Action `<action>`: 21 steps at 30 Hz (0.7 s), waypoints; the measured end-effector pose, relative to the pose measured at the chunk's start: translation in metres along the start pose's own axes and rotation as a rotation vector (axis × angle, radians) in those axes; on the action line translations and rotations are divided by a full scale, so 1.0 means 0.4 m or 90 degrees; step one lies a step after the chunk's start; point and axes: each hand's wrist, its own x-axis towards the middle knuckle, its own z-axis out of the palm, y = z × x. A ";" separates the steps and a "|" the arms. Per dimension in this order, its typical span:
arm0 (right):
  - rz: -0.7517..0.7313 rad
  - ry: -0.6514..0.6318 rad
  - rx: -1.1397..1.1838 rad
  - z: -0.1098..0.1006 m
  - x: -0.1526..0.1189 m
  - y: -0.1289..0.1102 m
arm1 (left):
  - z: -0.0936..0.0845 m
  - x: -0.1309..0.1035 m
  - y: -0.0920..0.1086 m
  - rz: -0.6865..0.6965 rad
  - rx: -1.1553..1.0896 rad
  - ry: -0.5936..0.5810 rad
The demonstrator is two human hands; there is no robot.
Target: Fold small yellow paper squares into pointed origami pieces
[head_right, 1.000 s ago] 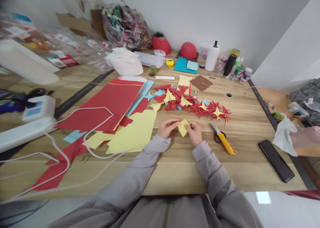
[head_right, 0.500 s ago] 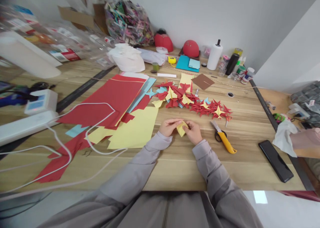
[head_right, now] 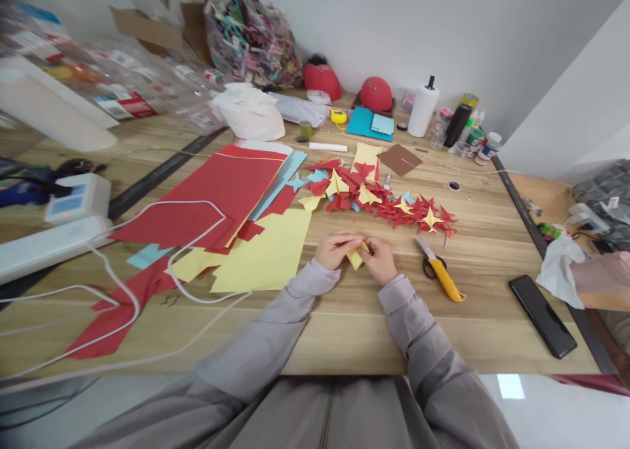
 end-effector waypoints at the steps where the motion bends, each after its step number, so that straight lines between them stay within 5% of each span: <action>1: 0.002 0.000 0.004 0.000 0.000 -0.001 | 0.000 -0.001 0.002 -0.006 -0.003 0.000; 11: 0.128 0.071 0.227 -0.009 0.008 -0.018 | -0.010 0.016 -0.040 -0.254 -0.229 0.073; 21: 0.135 0.097 0.262 -0.017 0.009 -0.012 | 0.003 0.013 -0.051 -0.305 -0.288 0.020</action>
